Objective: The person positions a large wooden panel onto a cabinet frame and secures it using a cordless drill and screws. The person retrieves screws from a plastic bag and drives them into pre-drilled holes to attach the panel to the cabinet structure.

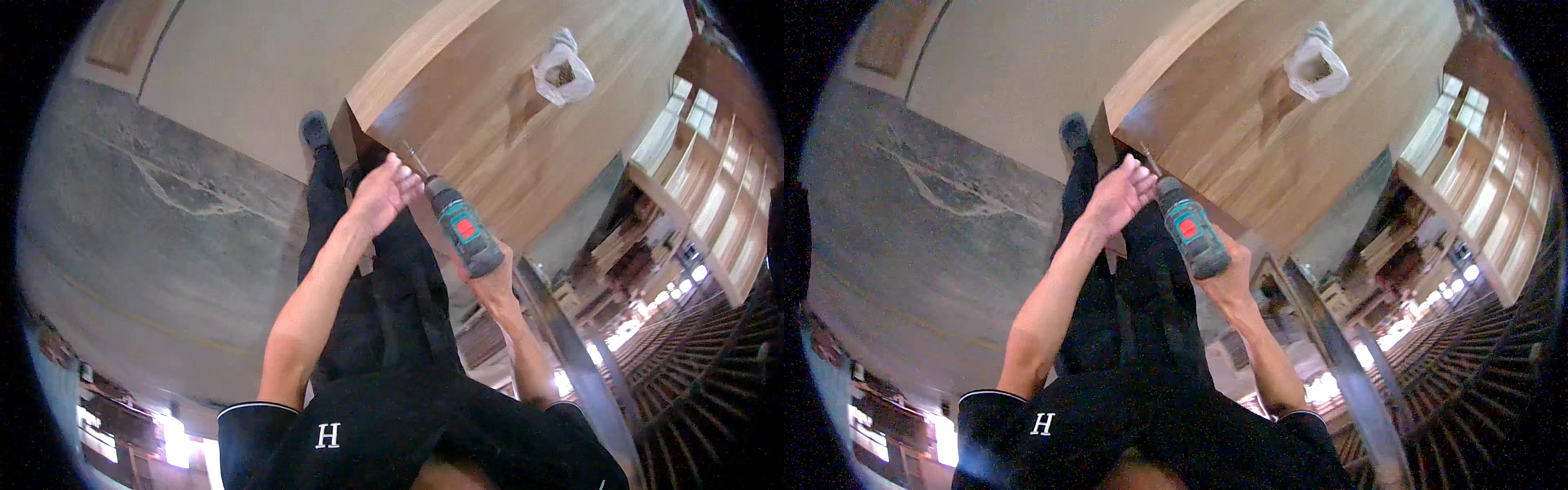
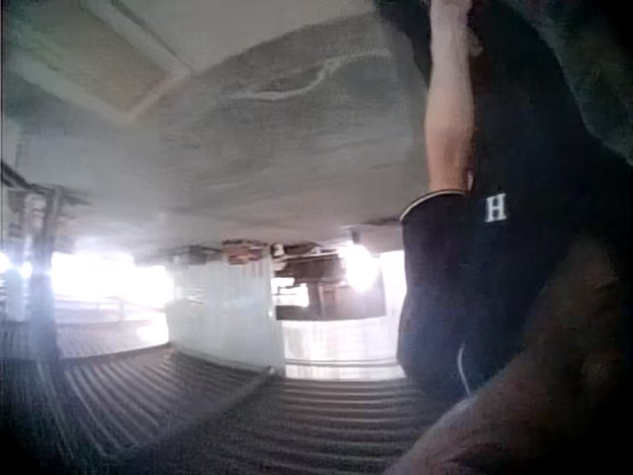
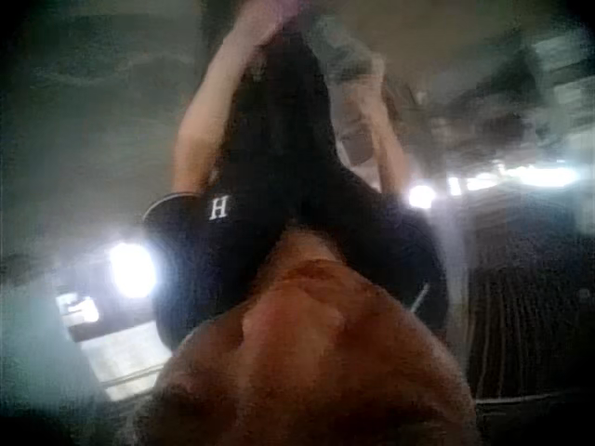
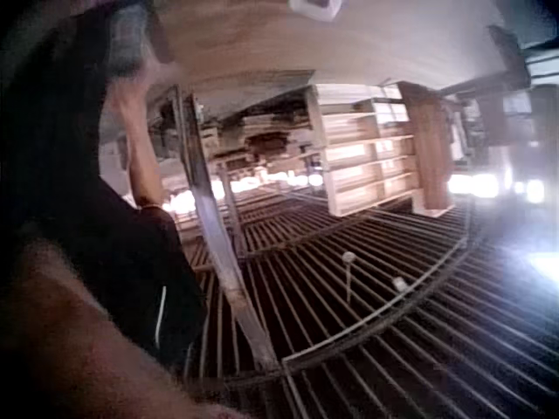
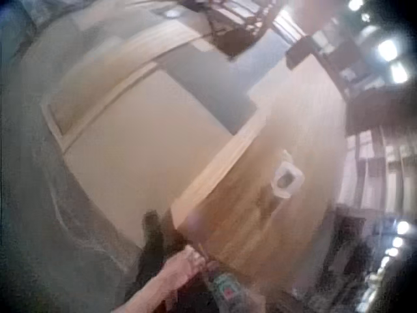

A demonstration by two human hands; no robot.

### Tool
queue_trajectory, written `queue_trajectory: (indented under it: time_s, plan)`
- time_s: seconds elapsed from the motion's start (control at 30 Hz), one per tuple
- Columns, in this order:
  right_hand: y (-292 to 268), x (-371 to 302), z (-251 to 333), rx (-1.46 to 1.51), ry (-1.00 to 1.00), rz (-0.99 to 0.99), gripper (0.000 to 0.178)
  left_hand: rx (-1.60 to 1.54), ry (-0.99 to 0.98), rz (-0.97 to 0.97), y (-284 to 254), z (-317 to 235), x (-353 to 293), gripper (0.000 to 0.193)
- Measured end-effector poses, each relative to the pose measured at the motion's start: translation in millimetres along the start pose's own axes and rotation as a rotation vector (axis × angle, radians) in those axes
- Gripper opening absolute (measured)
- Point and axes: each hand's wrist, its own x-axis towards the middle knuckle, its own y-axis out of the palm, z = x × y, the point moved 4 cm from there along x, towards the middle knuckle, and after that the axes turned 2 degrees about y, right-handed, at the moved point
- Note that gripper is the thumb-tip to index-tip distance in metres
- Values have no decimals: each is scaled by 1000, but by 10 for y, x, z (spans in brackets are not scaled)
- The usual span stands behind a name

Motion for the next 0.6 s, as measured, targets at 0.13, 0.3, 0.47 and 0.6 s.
queue_trajectory:
  time_s: [0.13, 0.3, 0.47, 0.6]
  plan:
    - [83, 220, 68, -71, 99, 17, 20, -216, 250, -61, -1151, -38, 843, 24]
    - [139, 493, 132, -202, 58, 50, 16, -164, 173, -293, -1174, -56, 1321, 43]
    - [165, 799, -39, -280, 72, 136, 16, -361, 231, 72, -1048, 53, 1472, 46]
    - [213, 1042, -64, -275, 37, 192, 15, -390, 292, 152, -1039, 77, 1468, 41]
